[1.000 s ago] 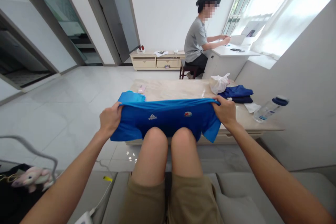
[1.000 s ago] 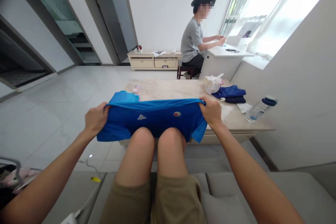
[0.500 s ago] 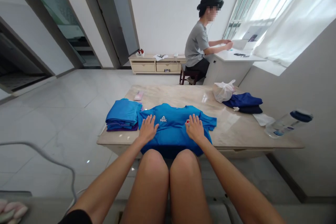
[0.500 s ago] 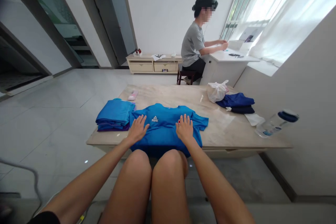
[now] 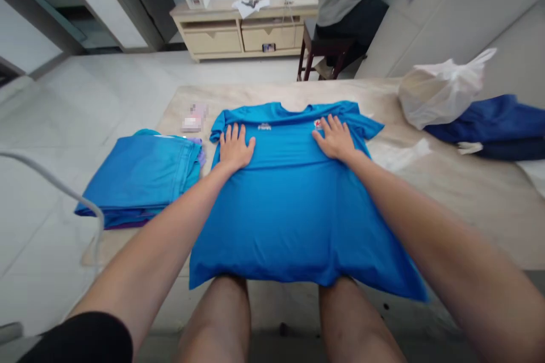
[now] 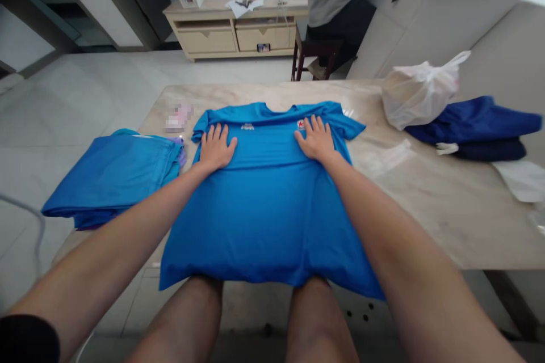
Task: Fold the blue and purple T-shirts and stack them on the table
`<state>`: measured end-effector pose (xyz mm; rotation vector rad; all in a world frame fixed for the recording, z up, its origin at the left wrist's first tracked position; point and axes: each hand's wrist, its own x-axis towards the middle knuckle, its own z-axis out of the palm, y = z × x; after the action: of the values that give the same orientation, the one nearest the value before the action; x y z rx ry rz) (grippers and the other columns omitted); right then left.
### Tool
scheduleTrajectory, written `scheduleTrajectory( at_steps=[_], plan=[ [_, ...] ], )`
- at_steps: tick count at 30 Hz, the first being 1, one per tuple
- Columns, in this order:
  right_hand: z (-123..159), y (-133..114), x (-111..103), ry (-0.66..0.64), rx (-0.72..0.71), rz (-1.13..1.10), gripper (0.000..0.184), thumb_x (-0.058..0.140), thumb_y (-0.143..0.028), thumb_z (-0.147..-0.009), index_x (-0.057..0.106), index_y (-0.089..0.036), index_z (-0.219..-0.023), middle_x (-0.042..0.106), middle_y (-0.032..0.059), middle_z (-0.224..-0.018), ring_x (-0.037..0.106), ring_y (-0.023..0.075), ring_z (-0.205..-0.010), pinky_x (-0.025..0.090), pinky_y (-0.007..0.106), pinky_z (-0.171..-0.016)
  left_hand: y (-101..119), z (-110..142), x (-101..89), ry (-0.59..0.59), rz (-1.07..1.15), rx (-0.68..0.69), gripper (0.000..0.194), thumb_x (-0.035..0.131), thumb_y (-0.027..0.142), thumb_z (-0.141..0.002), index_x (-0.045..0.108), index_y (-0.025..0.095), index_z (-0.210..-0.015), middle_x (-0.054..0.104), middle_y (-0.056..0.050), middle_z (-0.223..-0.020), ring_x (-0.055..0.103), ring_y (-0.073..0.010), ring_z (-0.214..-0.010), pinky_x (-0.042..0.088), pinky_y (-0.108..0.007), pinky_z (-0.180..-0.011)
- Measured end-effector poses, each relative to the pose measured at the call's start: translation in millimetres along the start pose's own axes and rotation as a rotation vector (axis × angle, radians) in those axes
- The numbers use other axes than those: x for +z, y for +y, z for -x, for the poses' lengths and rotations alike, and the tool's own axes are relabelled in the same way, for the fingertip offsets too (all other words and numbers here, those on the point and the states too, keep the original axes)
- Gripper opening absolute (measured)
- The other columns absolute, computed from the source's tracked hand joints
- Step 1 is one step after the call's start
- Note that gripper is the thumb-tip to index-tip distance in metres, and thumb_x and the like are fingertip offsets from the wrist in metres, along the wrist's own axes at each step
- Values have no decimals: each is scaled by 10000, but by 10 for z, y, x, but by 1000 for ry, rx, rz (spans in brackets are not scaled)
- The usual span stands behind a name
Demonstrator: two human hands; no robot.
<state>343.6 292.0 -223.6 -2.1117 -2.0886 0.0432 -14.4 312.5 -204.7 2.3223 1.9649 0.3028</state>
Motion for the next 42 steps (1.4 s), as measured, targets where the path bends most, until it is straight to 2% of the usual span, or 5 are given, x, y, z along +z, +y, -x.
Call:
scheduleTrajectory(
  at_steps=[5,14,20,34,42],
  plan=[
    [-306,-7,-128,67,-90,43,807,217,-520,-1143,230,12,-1749,143,266,-1838,95,430,-1713,63,755,-1323,92,-301,-77,4,92,88,774,319,493,-1124,241,61,-1762,203,-216,-1847,143,-368,-1726,76,-641,-1384],
    [3125,-334,-433,30,-246,-79,619,321,-478,-1155,548,-158,-1634,473,191,-1729,418,379,-1622,406,615,-1289,-394,2541,-485,-25,114,289,612,349,454,-1112,555,123,-1583,555,-200,-1670,493,-350,-1582,391,-564,-1318],
    [4087,-181,-1076,-77,-93,6,489,356,-382,-1146,808,-219,-1055,791,158,-1042,738,372,-1094,588,534,-1003,-555,3180,-1220,-206,8,120,507,346,432,-1108,754,209,-1308,804,-152,-1292,756,-341,-1226,615,-474,-1029],
    [2583,-600,-306,-22,90,30,698,359,-473,-1141,401,-102,-1731,275,179,-1826,256,366,-1698,258,573,-1357,-69,2438,-255,-17,-61,76,684,303,389,-1109,423,108,-1720,369,-176,-1784,334,-339,-1680,249,-578,-1382],
    [1087,-204,-361,67,64,51,735,264,-549,-1149,350,-145,-1758,270,155,-1835,249,349,-1696,232,587,-1359,-154,694,-299,29,-27,137,709,287,436,-1118,362,120,-1748,316,-138,-1822,285,-306,-1697,157,-541,-1401]
  ],
)
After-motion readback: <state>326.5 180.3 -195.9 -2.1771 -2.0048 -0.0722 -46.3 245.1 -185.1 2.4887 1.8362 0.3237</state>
